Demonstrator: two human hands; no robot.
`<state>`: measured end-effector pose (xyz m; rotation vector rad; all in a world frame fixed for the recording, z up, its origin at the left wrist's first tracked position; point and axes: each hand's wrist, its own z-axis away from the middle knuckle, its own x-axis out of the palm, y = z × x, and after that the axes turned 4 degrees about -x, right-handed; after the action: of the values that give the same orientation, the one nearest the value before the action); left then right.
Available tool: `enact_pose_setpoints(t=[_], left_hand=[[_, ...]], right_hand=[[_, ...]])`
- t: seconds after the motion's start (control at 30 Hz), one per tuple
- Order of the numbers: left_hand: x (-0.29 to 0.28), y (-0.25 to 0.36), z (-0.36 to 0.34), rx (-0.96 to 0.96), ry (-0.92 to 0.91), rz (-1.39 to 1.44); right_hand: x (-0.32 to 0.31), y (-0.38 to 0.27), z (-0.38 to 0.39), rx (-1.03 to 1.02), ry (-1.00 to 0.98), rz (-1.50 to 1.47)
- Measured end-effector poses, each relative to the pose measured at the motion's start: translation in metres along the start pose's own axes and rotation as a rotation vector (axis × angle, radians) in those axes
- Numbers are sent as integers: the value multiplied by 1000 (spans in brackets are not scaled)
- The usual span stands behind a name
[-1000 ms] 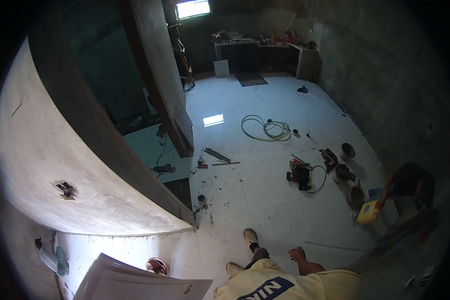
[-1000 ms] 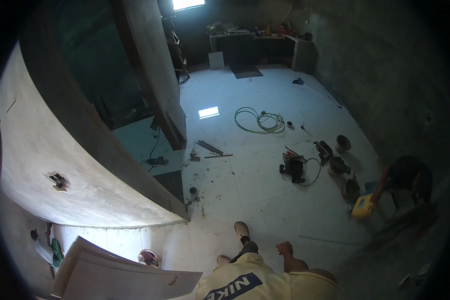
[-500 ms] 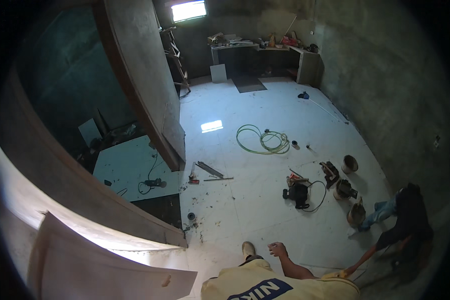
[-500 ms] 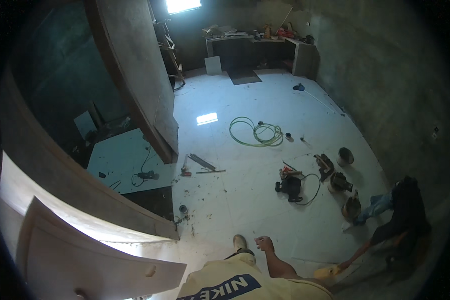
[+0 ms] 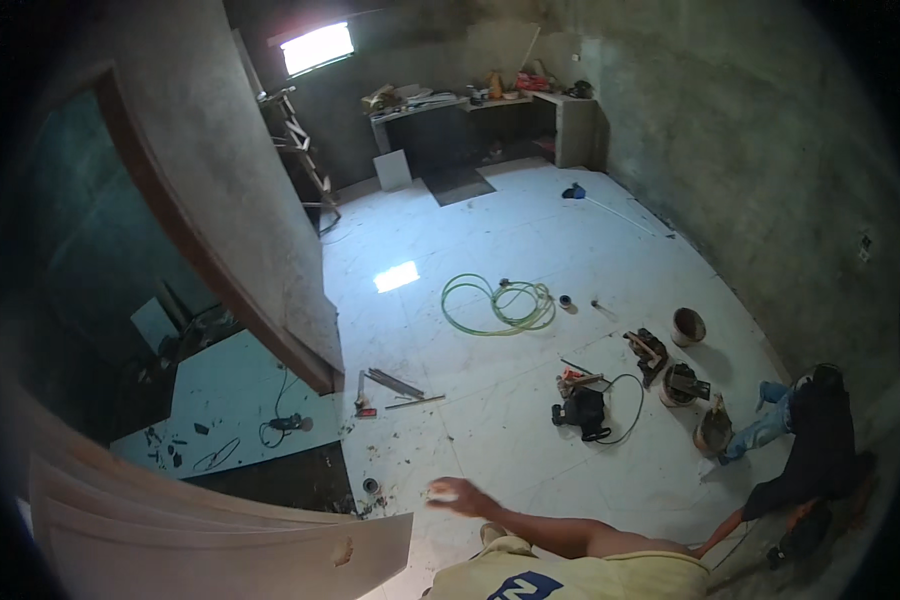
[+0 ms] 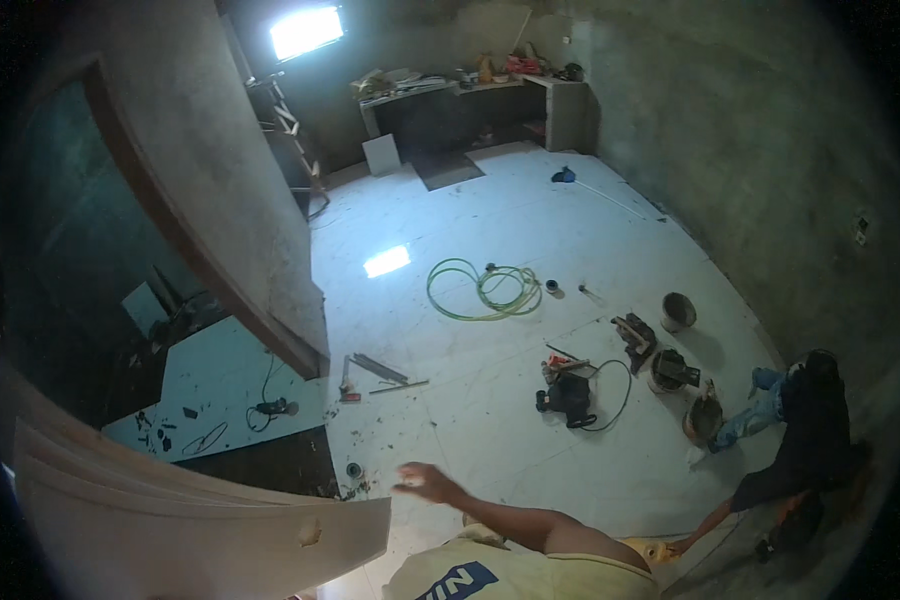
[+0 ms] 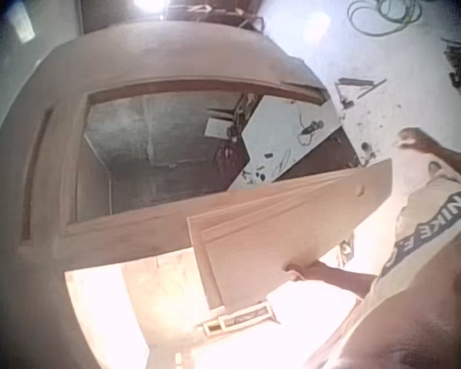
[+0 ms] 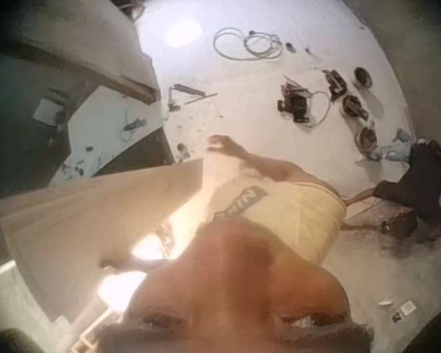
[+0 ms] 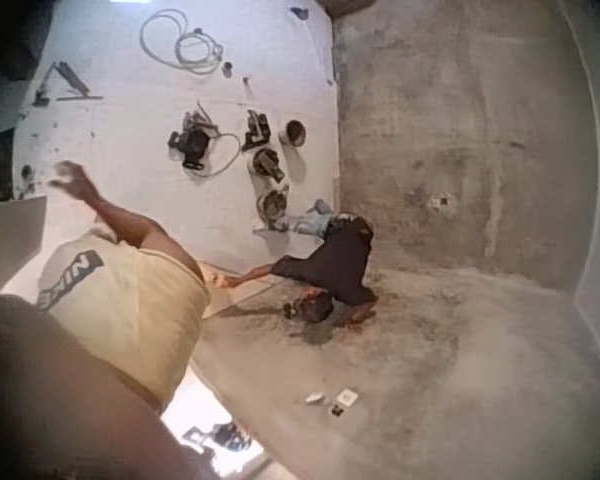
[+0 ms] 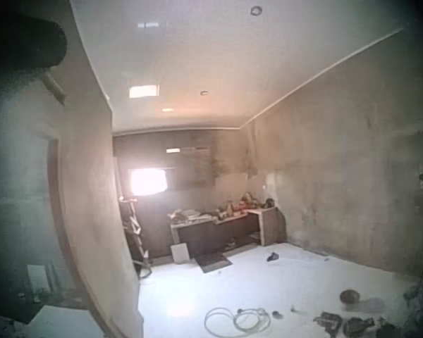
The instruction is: The person carries long white boards, applies mortar from a bucket using a trowel to a wall section, and then marks a clear plastic sheet on top of a board using a pen.
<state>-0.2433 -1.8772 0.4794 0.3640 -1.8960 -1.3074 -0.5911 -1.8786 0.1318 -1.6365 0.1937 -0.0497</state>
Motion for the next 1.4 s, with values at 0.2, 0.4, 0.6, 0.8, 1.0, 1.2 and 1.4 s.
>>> enact_pose_setpoints(t=[0.2,0.4,0.6,0.8,1.0,1.2,1.4], left_hand=[[33,8,14,-9,35,49],[-3,-17,-19,137,-624,366],[-38,-35,-31,116,-1138,630],[4,-8,14,-69,-56,-60],[17,-10,15,-84,-24,-64],[-64,-37,-62,172,-1034,416],[-58,-36,-31,217,-507,103]], right_hand=[[58,-102,-60,-598,-44,297],[33,-122,-78,-138,-346,350],[19,-124,-65,-128,-407,331],[24,-117,-49,-237,-363,263],[26,-123,-42,-107,-420,177],[68,-86,-62,-334,-214,163],[92,-120,-68,-464,16,68]])
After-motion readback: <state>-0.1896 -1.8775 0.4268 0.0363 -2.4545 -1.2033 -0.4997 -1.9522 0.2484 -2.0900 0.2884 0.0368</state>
